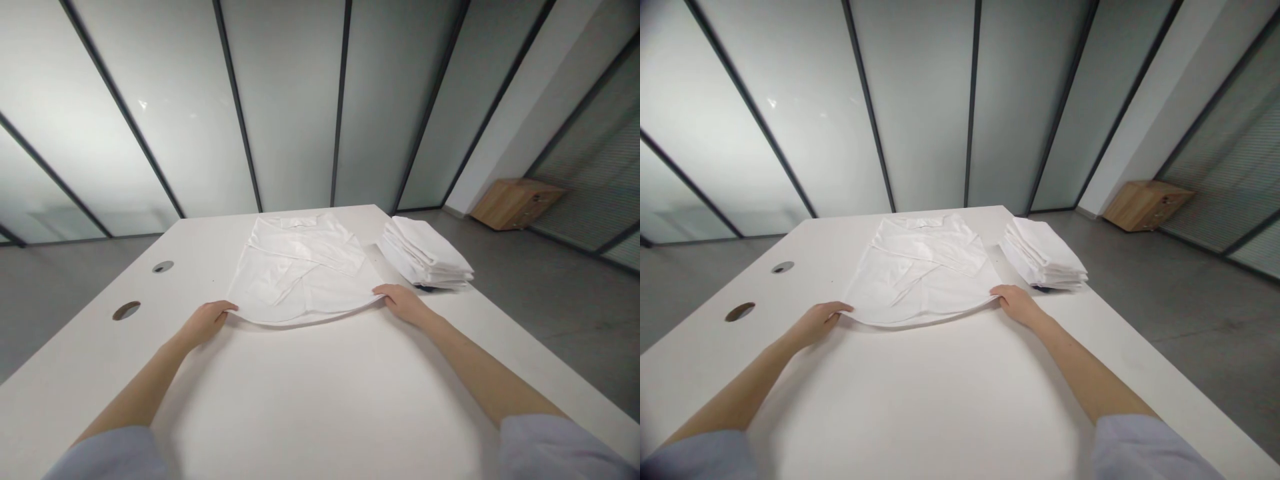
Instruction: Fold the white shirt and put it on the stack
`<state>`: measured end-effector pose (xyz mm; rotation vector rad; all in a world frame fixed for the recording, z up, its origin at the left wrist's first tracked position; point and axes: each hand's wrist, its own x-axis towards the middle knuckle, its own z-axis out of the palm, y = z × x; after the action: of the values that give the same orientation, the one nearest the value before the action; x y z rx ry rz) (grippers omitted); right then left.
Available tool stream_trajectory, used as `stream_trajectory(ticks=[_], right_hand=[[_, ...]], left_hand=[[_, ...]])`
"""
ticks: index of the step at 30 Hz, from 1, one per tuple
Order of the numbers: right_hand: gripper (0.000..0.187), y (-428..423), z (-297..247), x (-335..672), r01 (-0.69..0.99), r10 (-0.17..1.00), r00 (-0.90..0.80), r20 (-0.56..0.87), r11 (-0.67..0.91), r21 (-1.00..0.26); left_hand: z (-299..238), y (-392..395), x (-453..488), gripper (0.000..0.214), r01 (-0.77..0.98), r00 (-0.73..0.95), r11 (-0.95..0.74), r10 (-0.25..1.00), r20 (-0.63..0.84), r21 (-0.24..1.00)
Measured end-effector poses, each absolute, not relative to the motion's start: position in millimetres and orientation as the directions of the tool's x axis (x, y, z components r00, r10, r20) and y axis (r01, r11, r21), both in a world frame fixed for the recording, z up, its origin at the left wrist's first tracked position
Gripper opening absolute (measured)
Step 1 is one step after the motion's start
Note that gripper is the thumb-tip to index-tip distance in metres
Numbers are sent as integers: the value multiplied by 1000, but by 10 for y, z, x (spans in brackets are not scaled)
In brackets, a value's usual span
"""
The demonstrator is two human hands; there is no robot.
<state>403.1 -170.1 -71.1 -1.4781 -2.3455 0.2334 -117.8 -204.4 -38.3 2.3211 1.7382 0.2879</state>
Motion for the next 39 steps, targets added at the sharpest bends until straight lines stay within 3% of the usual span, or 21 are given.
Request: stream_trajectory(ticks=[3,7,10,12,14,17,21,25,29,33,36,39], right_hand=[[22,-1706,-433,4126,813,927,-340,157,374,-446],[19,-1650,46,4276,712,955,-283,86,269,-649],[25,-1433,290,4212,584,969,-165,183,246,-774],[29,-1194,330,4044,579,954,-46,296,267,-770],[28,-931,258,3809,655,931,34,364,254,-711],[27,-638,-15,3457,782,936,48,348,182,-596],[31,-577,-449,3216,923,987,-50,152,103,-370],[33,-718,-654,3234,959,990,-82,114,109,-260],[33,-966,-660,3337,973,989,-88,119,111,-202],[33,-1336,-689,3495,978,986,-102,132,123,-169],[33,-1531,-721,3673,956,983,-108,146,143,-254],[32,-1544,-706,3860,883,978,-70,196,152,-445]], left_hand=[[-37,-2068,-1329,33,847,288,-228,956,-54,480],[436,-2033,-1511,37,686,220,-59,967,-130,725],[546,-1759,-1493,39,444,85,-37,996,-1,895],[452,-1461,-1356,36,305,-87,-76,990,107,949],[254,-1150,-1145,32,330,-261,-30,958,122,944],[-112,-832,-811,32,593,-375,68,905,201,802],[-477,-810,-549,34,893,-237,159,961,140,422],[-589,-984,-506,33,967,-137,105,982,131,231],[-573,-1195,-517,33,973,-119,89,985,129,214],[-564,-1487,-555,34,945,-139,93,982,128,313],[-542,-1664,-641,34,902,-137,66,981,138,427],[-488,-1699,-746,34,867,-169,50,965,199,496]])
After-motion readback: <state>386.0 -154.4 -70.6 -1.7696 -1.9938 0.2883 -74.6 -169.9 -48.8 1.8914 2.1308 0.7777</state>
